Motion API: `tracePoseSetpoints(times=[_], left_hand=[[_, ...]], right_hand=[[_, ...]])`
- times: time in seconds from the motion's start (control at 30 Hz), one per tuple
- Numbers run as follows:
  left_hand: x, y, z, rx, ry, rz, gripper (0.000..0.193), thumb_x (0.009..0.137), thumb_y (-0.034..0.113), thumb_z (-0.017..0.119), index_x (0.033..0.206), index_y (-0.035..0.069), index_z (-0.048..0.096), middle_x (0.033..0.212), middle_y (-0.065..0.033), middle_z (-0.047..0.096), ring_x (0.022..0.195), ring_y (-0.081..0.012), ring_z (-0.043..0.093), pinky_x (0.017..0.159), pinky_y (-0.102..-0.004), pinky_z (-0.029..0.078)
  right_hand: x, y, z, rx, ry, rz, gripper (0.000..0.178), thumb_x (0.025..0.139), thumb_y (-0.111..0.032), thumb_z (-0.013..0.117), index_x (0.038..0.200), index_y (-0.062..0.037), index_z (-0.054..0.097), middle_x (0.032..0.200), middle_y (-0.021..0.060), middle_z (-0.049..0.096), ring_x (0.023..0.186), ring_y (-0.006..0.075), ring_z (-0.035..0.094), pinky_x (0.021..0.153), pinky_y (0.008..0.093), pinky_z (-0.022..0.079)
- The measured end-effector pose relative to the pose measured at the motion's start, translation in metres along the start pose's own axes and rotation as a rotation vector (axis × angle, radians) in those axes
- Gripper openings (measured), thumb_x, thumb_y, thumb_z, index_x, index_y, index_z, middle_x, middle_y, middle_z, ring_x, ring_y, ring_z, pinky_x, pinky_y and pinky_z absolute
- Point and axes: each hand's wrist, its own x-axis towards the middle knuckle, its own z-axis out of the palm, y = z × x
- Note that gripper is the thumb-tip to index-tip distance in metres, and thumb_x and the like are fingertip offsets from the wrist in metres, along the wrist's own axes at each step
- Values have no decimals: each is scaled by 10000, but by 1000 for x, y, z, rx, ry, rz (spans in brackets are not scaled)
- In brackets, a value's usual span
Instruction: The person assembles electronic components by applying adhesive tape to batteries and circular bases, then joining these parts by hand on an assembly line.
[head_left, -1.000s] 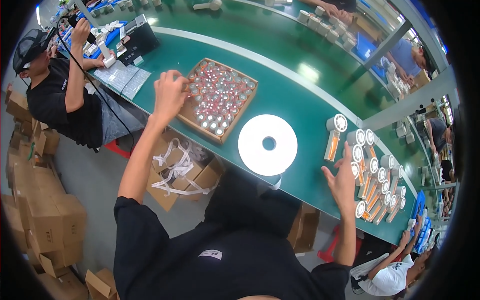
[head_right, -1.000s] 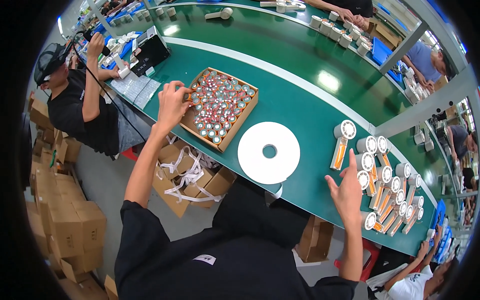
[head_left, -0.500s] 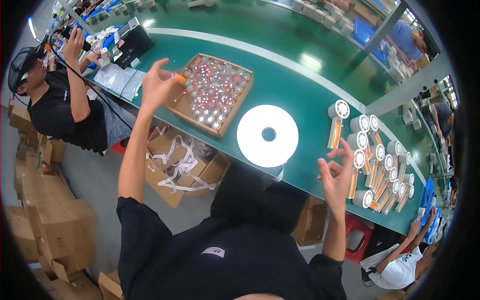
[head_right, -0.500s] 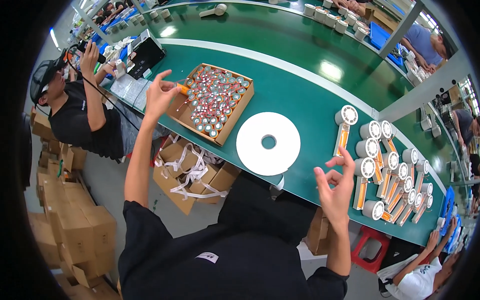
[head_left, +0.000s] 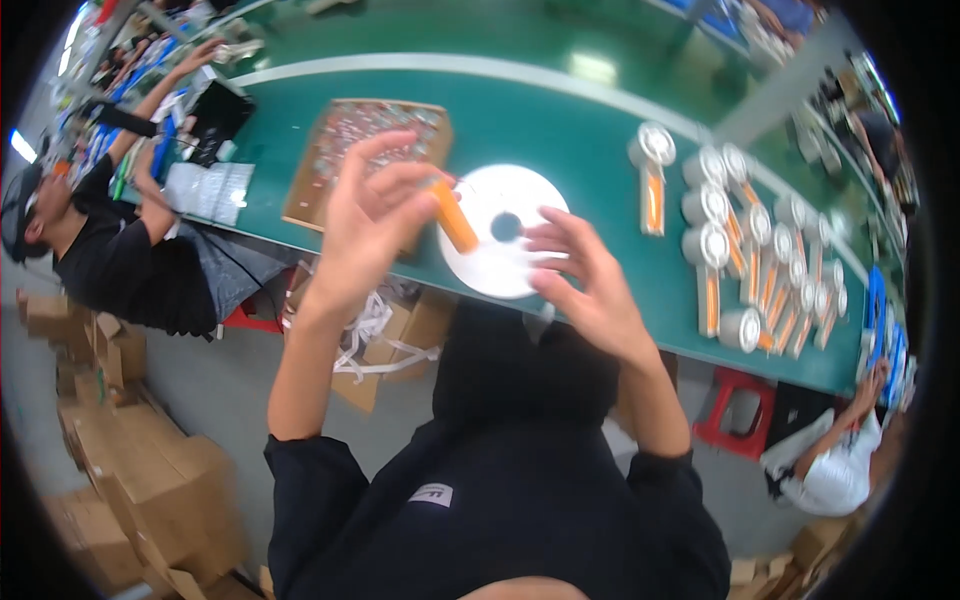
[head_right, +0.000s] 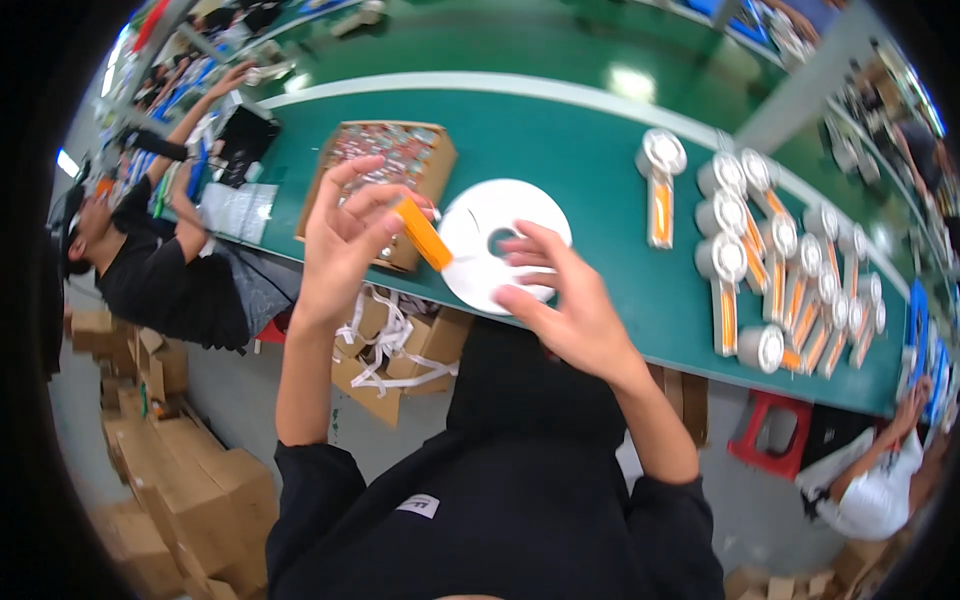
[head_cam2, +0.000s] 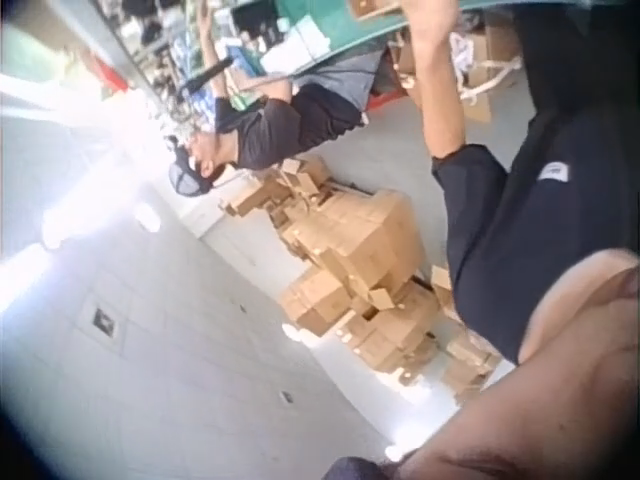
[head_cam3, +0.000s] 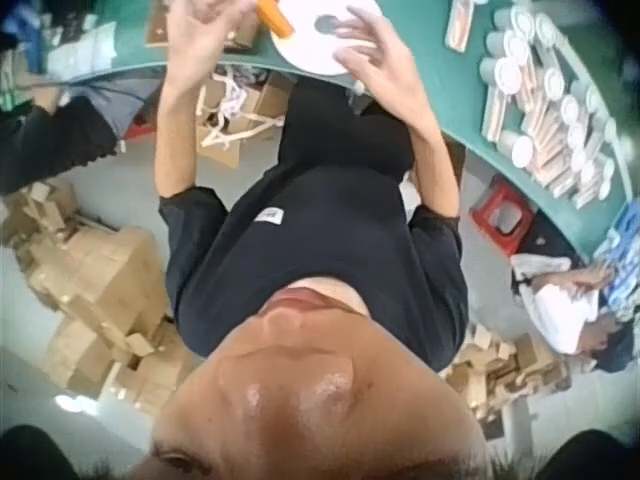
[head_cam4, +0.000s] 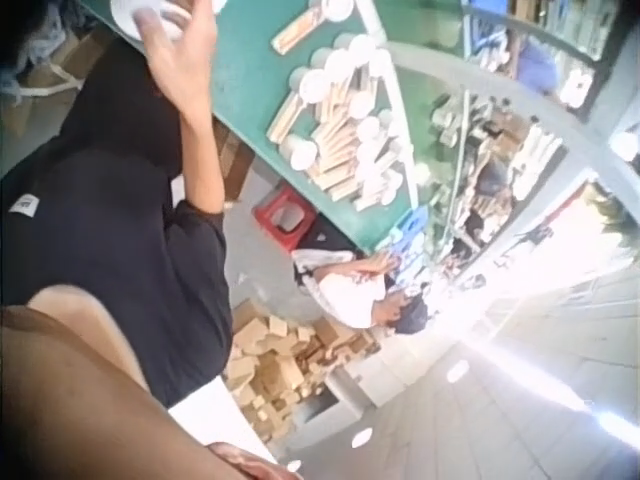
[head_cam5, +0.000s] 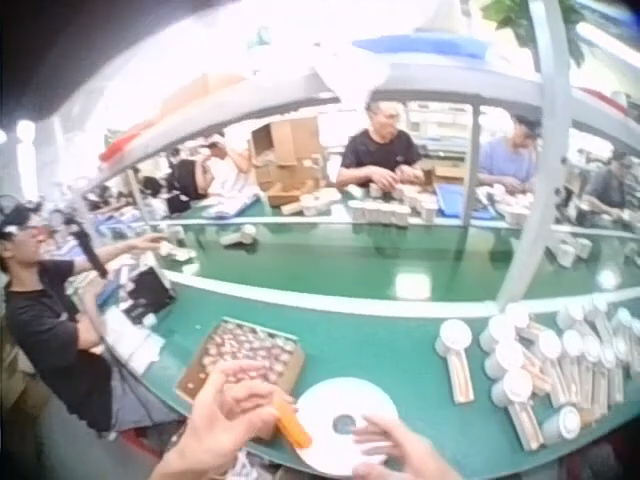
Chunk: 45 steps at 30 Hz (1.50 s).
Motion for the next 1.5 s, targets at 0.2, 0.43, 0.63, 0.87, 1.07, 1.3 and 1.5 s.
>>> tracePoseSetpoints(times=[0.2,0.43,0.63,0.87,1.07,1.3,1.5], left_hand=[[-32,-45,58,356,-273,21,597,770,0,755,1300,5,481,1307,-132,529,1124,-256,577,989,-374,453],[-12,-57,42,1277,-608,160,921,616,229,890,1397,61,432,1439,-171,376,1301,-404,362,1083,-487,323],[-5,-67,42,1330,-638,198,785,519,214,910,1219,75,583,1342,-157,391,1273,-387,323,1043,-486,301],[-16,-50,57,1261,-195,477,837,490,194,925,1230,46,564,1279,-136,492,1215,-334,384,1000,-458,346],[-19,-54,63,930,143,257,775,548,163,878,1213,-33,531,1199,-168,531,1154,-310,395,964,-413,387],[-56,-57,66,1129,135,249,798,534,144,822,1255,-10,519,1262,-149,523,1185,-352,368,1009,-474,318],[-89,-66,97,1111,25,151,778,496,160,840,1206,30,548,1185,-134,523,1164,-375,367,992,-488,295]], right_hand=[[-37,25,-2,174,-225,306,423,976,-144,598,1327,35,444,1025,97,640,877,155,669,753,257,538],[-117,59,-24,404,213,271,336,954,-119,631,1250,17,549,1093,82,631,997,147,629,868,273,513],[-111,52,-23,461,257,280,286,928,-139,674,1158,25,627,1277,103,534,1005,123,591,890,279,508],[-76,30,-13,175,88,100,233,910,-111,676,1114,0,658,1036,52,623,884,110,576,777,251,470],[-108,30,26,145,-76,5,323,822,-110,771,1097,14,654,1198,129,578,1057,193,560,806,292,477],[-123,20,-5,476,418,209,335,879,-55,714,1190,30,622,1086,52,574,967,104,552,841,263,465],[-104,15,-16,315,439,137,429,869,-39,726,1258,20,555,885,51,634,770,76,616,701,223,518]])
